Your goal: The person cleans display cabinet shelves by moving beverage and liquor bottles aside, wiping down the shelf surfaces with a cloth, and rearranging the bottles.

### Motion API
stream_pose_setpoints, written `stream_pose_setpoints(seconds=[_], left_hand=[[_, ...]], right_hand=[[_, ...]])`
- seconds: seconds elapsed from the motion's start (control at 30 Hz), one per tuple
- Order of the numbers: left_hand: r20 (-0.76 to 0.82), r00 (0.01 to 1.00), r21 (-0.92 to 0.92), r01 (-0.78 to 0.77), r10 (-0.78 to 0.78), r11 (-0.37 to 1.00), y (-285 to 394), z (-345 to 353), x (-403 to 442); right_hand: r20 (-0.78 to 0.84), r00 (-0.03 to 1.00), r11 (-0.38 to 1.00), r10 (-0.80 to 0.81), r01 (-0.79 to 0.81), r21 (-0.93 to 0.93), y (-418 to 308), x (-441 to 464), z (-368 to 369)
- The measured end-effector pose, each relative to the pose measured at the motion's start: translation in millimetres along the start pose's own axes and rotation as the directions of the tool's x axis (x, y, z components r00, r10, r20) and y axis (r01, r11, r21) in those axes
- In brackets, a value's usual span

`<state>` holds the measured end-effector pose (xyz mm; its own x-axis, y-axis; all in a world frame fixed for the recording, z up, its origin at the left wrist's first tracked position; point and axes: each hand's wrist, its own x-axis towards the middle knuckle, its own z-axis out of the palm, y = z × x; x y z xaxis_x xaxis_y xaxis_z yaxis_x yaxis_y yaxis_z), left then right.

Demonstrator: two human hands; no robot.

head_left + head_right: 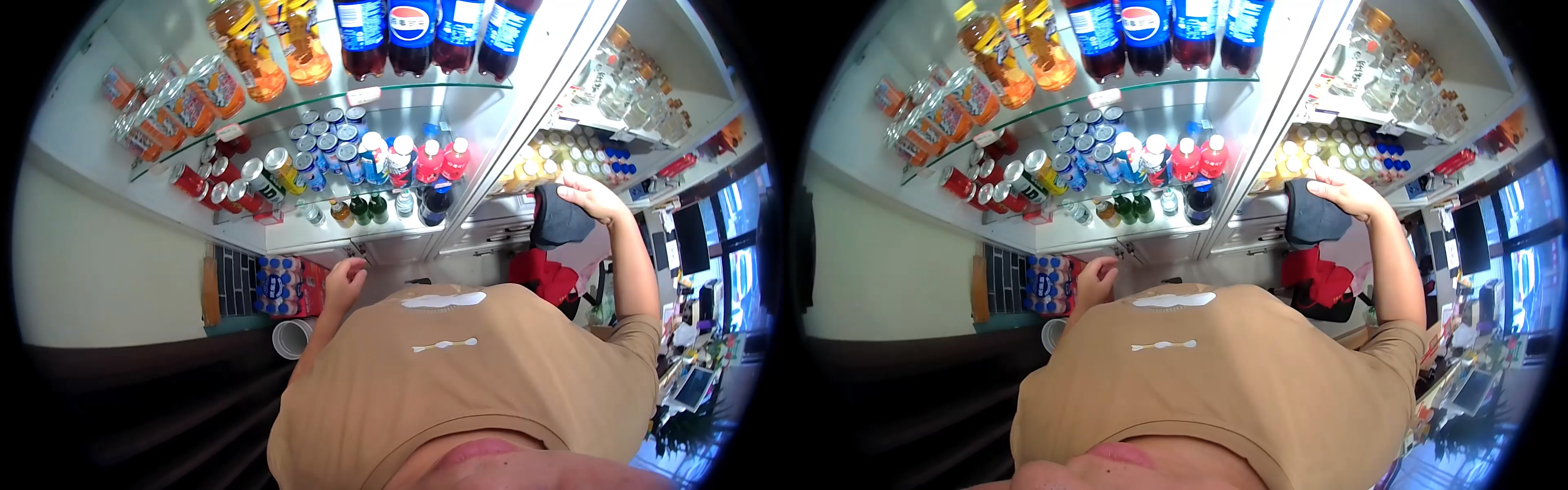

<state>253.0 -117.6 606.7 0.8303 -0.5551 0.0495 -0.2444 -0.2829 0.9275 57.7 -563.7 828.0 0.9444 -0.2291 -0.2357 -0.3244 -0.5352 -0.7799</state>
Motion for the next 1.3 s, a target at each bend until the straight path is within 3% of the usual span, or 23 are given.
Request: stream_pose_setpoints(seconds=[0.03,0.07,0.13,0.17,0.2,0.27,0.33,0.4,0.43,0.47,0.57,0.6,0.73,0.87,0.93,1.0,1.03,1.07,1.1,1.13,1.2,1.27,1.3], left_hand=[[0.005,1.000,0.015,0.019,-0.020,1.000,-2,0,-2],[0.010,0.999,0.031,0.030,-0.031,0.999,-5,0,-2],[0.051,0.993,0.059,0.102,-0.105,0.993,-12,0,1],[0.077,0.987,0.056,0.136,-0.140,0.989,-11,2,5],[0.066,0.994,0.064,0.077,-0.081,0.995,6,1,7],[0.083,0.993,0.006,0.081,-0.081,0.997,3,1,15],[0.091,0.993,0.028,0.073,-0.075,0.997,7,-1,25],[0.134,0.985,-0.024,0.109,-0.104,0.994,11,-4,37],[0.121,0.992,-0.023,0.046,-0.043,0.999,14,-5,42],[0.108,0.994,-0.023,-0.011,0.014,1.000,15,-5,46],[0.114,0.993,-0.080,0.014,-0.005,0.997,17,-1,54],[0.115,0.993,-0.077,0.016,-0.007,0.997,23,0,54],[0.130,0.992,-0.109,0.020,-0.005,0.994,26,3,51],[0.103,0.995,-0.148,0.026,-0.011,0.989,23,-1,49],[0.079,0.997,-0.145,0.028,-0.017,0.989,24,-7,51],[0.044,0.999,-0.184,0.025,-0.017,0.983,17,-10,55],[0.034,0.999,-0.216,0.031,-0.024,0.976,18,-12,55],[0.026,0.999,-0.247,0.037,-0.032,0.968,18,-12,56],[0.014,0.999,-0.263,0.036,-0.033,0.964,13,-12,57],[0.013,1.000,-0.268,0.028,-0.026,0.963,5,-12,57],[0.002,1.000,-0.276,0.012,-0.012,0.961,-11,-14,58],[0.016,0.998,-0.269,0.061,-0.059,0.961,-19,-15,54],[0.015,0.996,-0.268,0.085,-0.084,0.960,-21,-15,52]], right_hand=[[-0.010,0.999,0.984,0.034,-0.032,0.174,9,-2,3],[-0.006,0.999,0.977,0.052,-0.052,-0.208,15,1,5],[-0.048,0.998,0.900,0.039,-0.056,-0.433,24,2,18],[-0.068,0.995,0.988,0.066,-0.075,-0.135,30,2,26],[-0.075,0.994,0.982,0.083,-0.069,0.174,32,-1,31],[-0.273,0.959,0.943,0.079,0.017,0.334,15,-5,35],[-0.307,0.948,0.738,0.087,0.146,0.659,7,-3,34],[-0.334,0.942,0.607,0.033,0.246,0.755,2,-3,26],[-0.343,0.939,0.537,0.006,0.286,0.793,-1,-4,20],[-0.395,0.919,0.508,-0.006,0.343,0.790,-10,-4,15],[-0.556,0.830,0.391,-0.038,0.525,0.756,-48,-8,5],[-0.616,0.778,0.350,-0.123,0.615,0.707,-75,-14,3],[-0.867,0.457,0.346,-0.199,0.860,0.374,-117,-6,-11],[-0.932,0.056,0.468,-0.359,0.874,-0.128,-150,19,-42],[-0.737,-0.295,0.617,-0.609,0.408,-0.673,-159,41,-71],[-0.473,-0.410,0.475,-0.780,0.104,-0.874,-184,53,-90],[-0.441,-0.380,0.427,-0.813,0.128,-0.895,-195,62,-96],[-0.687,-0.192,0.548,-0.701,0.470,-0.692,-199,77,-95],[-0.835,0.142,0.792,-0.532,0.431,-0.432,-221,65,-87],[-0.656,-0.098,0.629,-0.748,0.208,-0.749,-220,90,-113],[-0.674,0.015,0.663,-0.739,0.196,-0.723,-242,93,-138],[-0.706,0.177,0.710,-0.686,-0.051,-0.702,-283,81,-167],[-0.688,0.176,0.676,-0.704,-0.130,-0.726,-301,83,-189]])
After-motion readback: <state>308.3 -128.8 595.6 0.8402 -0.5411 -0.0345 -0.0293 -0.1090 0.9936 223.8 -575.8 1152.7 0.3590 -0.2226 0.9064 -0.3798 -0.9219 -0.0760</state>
